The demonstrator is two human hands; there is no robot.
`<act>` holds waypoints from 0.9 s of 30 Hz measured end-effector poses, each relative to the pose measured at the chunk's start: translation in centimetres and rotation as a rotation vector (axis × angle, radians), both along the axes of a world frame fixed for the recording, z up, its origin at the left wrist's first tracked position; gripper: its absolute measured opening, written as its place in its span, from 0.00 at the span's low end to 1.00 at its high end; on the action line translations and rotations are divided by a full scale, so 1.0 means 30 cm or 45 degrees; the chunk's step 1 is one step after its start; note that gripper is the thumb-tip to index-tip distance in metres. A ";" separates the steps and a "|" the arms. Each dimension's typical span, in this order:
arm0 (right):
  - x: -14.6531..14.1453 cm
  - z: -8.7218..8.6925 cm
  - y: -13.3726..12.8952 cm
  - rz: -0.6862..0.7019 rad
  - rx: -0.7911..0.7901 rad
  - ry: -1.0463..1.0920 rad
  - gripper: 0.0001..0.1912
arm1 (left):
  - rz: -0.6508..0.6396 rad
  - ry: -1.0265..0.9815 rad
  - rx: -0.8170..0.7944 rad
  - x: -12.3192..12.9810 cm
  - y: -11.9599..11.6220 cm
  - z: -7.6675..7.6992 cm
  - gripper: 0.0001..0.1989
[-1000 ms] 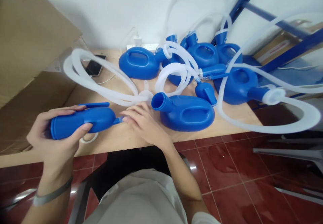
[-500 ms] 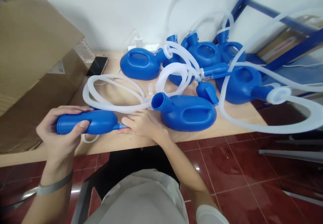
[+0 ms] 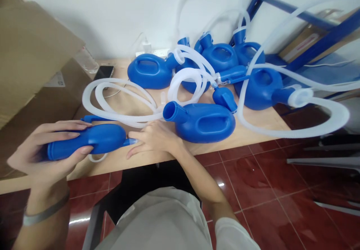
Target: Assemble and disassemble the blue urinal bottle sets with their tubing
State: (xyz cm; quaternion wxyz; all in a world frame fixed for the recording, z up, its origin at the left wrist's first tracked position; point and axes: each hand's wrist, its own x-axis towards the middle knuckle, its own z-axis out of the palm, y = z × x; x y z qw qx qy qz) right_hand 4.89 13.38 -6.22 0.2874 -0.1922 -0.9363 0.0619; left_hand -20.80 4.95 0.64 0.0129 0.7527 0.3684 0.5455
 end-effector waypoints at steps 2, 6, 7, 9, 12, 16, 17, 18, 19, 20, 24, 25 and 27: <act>-0.012 -0.017 -0.004 -0.028 0.116 0.020 0.30 | 0.100 -0.099 -0.041 0.013 -0.008 -0.010 0.18; -0.030 -0.035 -0.013 -0.088 0.351 0.122 0.20 | 0.319 -0.344 -0.191 0.055 -0.025 -0.013 0.14; -0.032 -0.034 -0.015 -0.112 0.409 0.148 0.18 | 0.389 -0.404 -0.250 0.066 -0.029 -0.010 0.13; -0.034 -0.029 -0.018 -0.153 0.508 0.180 0.17 | 0.573 -0.500 -0.429 0.082 -0.037 -0.002 0.12; -0.035 -0.024 -0.019 -0.207 0.614 0.188 0.16 | 0.791 -0.589 -0.722 0.089 -0.040 0.014 0.13; -0.041 -0.037 -0.018 -0.266 0.655 0.143 0.16 | 0.861 -0.601 -0.858 0.077 -0.020 0.032 0.15; -0.043 -0.042 -0.019 -0.276 0.655 0.131 0.15 | 0.891 -0.582 -0.881 0.071 -0.013 0.034 0.15; -0.046 -0.046 -0.020 -0.283 0.656 0.122 0.15 | 0.930 -0.558 -0.909 0.064 -0.005 0.035 0.16; -0.048 -0.050 -0.021 -0.290 0.661 0.119 0.14 | 0.971 -0.530 -0.947 0.056 0.002 0.036 0.17; -0.051 -0.052 -0.023 -0.295 0.672 0.119 0.14 | 1.012 -0.499 -0.993 0.048 0.007 0.036 0.17; -0.057 -0.052 -0.026 -0.314 0.715 0.133 0.13 | 1.097 -0.385 -1.152 0.027 0.013 0.034 0.21; -0.056 -0.050 -0.026 -0.320 0.711 0.126 0.13 | 1.090 -0.378 -1.142 0.026 0.011 0.034 0.21; -0.053 -0.044 -0.025 -0.316 0.666 0.102 0.14 | 1.058 -0.375 -1.024 0.026 0.002 0.032 0.20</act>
